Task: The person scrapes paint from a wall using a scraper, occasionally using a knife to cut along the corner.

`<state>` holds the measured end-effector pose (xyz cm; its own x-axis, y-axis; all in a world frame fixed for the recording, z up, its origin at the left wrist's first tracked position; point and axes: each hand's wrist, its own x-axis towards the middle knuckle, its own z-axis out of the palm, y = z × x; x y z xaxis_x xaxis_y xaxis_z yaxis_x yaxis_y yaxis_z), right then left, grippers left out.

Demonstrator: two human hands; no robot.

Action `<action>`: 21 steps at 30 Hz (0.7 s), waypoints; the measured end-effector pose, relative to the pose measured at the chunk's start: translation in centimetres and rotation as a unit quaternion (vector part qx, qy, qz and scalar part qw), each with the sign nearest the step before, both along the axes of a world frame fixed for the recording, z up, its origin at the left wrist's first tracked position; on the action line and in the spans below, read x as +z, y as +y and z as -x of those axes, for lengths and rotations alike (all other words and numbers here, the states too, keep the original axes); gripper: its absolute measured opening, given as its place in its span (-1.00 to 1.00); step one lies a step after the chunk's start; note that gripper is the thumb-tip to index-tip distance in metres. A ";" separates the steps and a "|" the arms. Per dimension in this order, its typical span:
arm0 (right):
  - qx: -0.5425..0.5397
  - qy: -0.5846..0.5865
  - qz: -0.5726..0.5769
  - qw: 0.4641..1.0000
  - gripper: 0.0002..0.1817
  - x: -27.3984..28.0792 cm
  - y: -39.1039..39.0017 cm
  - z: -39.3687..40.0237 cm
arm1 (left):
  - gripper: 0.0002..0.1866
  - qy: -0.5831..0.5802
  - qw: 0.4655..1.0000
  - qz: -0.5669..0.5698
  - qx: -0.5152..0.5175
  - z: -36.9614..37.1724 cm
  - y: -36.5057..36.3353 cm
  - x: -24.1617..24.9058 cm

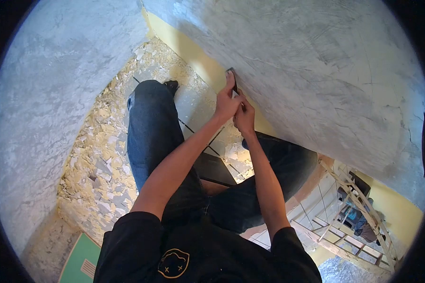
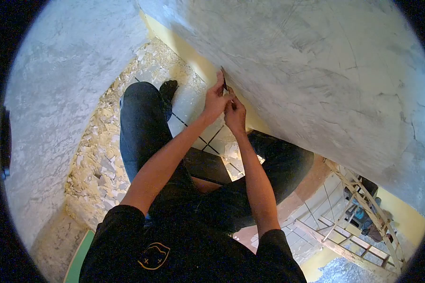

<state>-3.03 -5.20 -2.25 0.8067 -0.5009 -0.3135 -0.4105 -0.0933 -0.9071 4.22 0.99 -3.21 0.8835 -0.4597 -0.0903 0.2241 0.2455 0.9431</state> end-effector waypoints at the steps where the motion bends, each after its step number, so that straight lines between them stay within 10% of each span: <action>1: 0.003 -0.001 0.000 1.000 -0.56 0.3 0.4 -0.2 | -0.11 0.026 1.000 -0.002 -0.010 -0.6 0.5 0.1; 11: -0.045 -0.008 -0.034 0.998 -0.58 0.9 0.7 3.7 | -0.10 -0.010 0.997 -0.019 -0.073 2.4 0.6 1.5; 17: 0.005 -0.097 0.155 0.983 -0.56 -3.0 -0.6 0.8 | -0.10 -0.043 0.998 -0.048 -0.005 0.2 0.2 0.5; 21: -0.009 0.001 0.027 1.000 -0.57 -0.2 1.2 -0.6 | -0.11 0.012 0.999 -0.027 -0.022 -1.0 1.2 1.0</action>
<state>-2.42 -4.02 -2.47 0.7963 -0.5323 -0.2873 -0.4146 -0.1344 -0.9000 5.26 2.22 -2.23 0.8597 -0.4922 -0.1366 0.2560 0.1838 0.9491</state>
